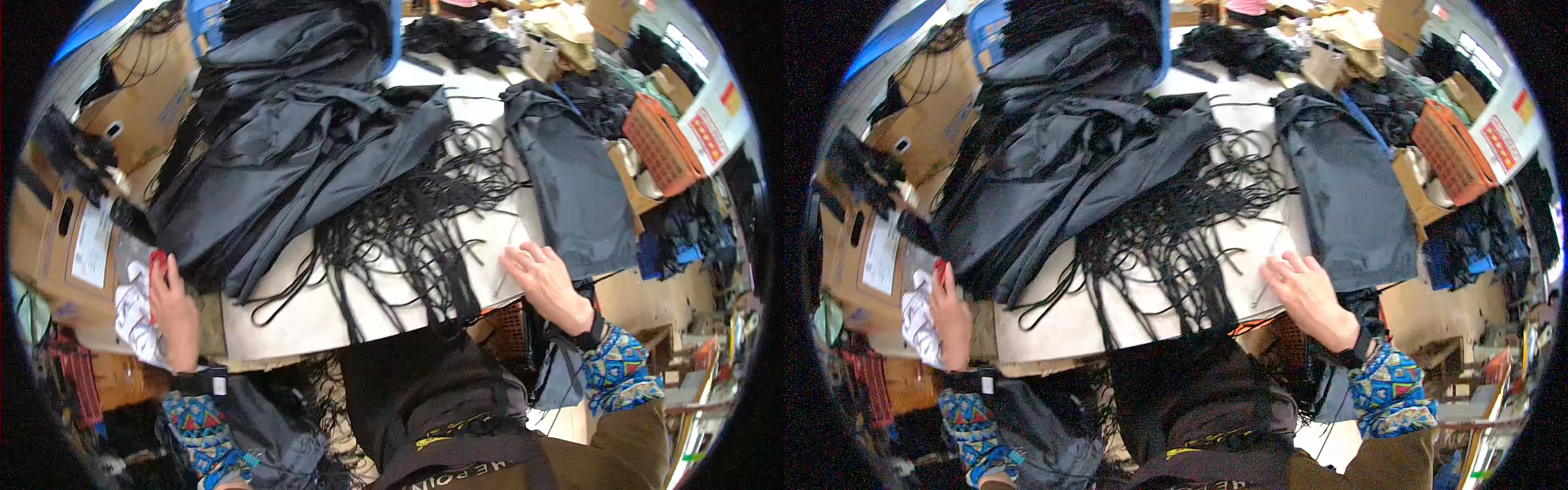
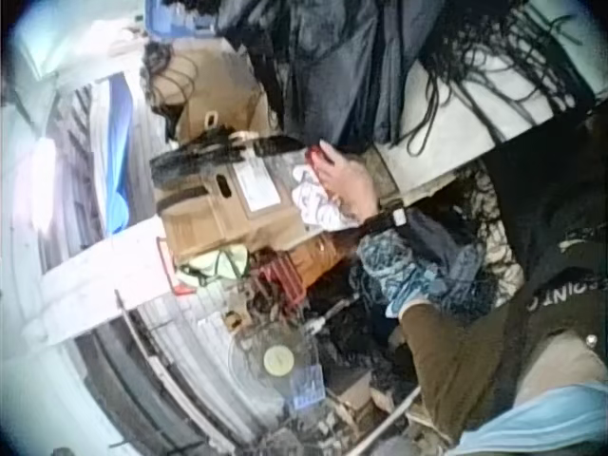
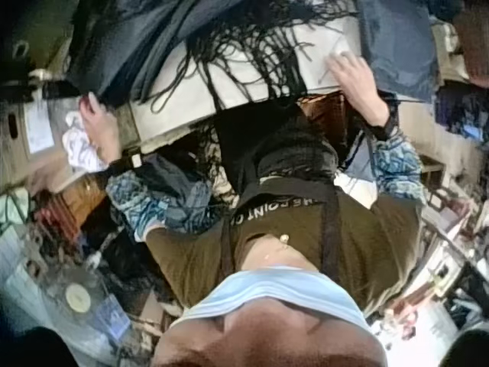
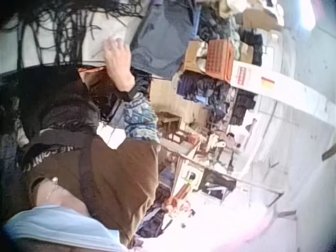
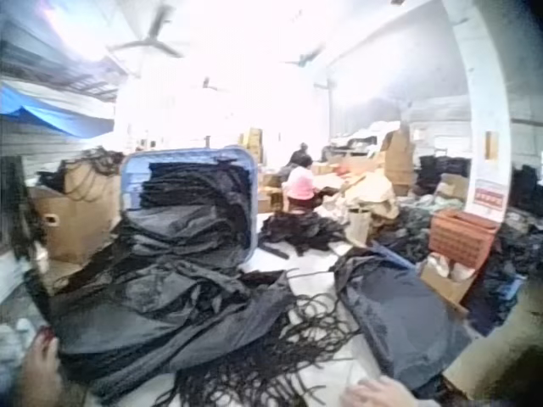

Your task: The person threads black drawstrings through the hems of black fabric bags using a small metal tool. They repeatedly pick up a bag, insert the tool into the hem, pull the string through, and place the finished bag aside. The workspace is cluttered with piles of bags and loose strings.

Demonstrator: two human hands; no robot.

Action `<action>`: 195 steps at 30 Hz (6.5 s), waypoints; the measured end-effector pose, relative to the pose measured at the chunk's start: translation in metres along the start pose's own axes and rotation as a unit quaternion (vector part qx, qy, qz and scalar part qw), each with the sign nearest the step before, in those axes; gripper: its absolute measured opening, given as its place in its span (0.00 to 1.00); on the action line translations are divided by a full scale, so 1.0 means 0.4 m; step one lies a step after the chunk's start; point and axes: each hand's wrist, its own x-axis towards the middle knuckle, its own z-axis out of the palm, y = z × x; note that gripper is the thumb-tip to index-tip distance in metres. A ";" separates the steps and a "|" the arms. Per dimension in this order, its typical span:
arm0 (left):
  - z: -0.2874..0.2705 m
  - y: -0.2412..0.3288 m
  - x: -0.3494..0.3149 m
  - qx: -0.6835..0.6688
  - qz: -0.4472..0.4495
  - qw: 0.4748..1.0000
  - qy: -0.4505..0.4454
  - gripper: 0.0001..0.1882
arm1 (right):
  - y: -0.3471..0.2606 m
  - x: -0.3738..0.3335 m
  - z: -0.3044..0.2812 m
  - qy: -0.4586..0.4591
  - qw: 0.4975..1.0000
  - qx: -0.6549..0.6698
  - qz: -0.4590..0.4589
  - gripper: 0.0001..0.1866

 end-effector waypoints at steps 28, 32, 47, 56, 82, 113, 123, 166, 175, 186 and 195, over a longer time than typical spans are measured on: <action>-0.046 0.377 -0.188 -0.213 -0.147 0.964 0.059 0.09 | -0.007 -0.088 -0.256 0.363 0.558 0.684 0.298 0.06; -0.030 0.315 -0.150 -0.139 -0.054 0.989 -0.005 0.09 | -0.114 -0.076 -0.190 0.128 0.606 0.746 0.245 0.07; -0.249 0.616 -0.420 -0.668 -0.125 0.684 -0.264 0.09 | -0.293 -0.017 -0.128 0.019 0.717 0.696 0.024 0.06; -0.383 0.598 -0.472 -0.724 -0.235 0.589 -0.271 0.09 | -0.357 0.030 -0.095 0.006 0.747 0.649 -0.146 0.06; -0.347 0.647 -0.455 -0.885 -0.323 0.317 -0.110 0.10 | -0.366 -0.021 -0.118 0.080 0.704 0.705 0.034 0.06; -0.454 0.735 -0.543 -0.777 -0.300 0.517 -0.197 0.14 | -0.277 -0.203 -0.072 0.155 0.858 0.471 -0.135 0.21; -0.439 0.600 -0.451 -0.520 -0.334 0.764 0.185 0.08 | -0.301 -0.199 -0.083 0.182 0.821 0.465 -0.277 0.19; -0.244 0.626 -0.432 -0.449 -0.161 0.878 0.049 0.04 | -0.223 0.152 0.036 0.114 0.965 0.231 0.052 0.09; -0.198 0.651 -0.449 -0.572 -0.304 0.761 0.029 0.17 | -0.160 0.192 0.039 0.104 0.937 0.334 0.010 0.04; -0.235 0.647 -0.391 -0.517 -0.140 0.843 -0.045 0.07 | -0.168 0.134 -0.017 0.255 0.895 0.363 0.056 0.06; -0.265 0.729 -0.332 -0.828 -0.336 0.384 -0.233 0.12 | -0.317 -0.042 -0.031 0.182 0.766 0.599 0.143 0.18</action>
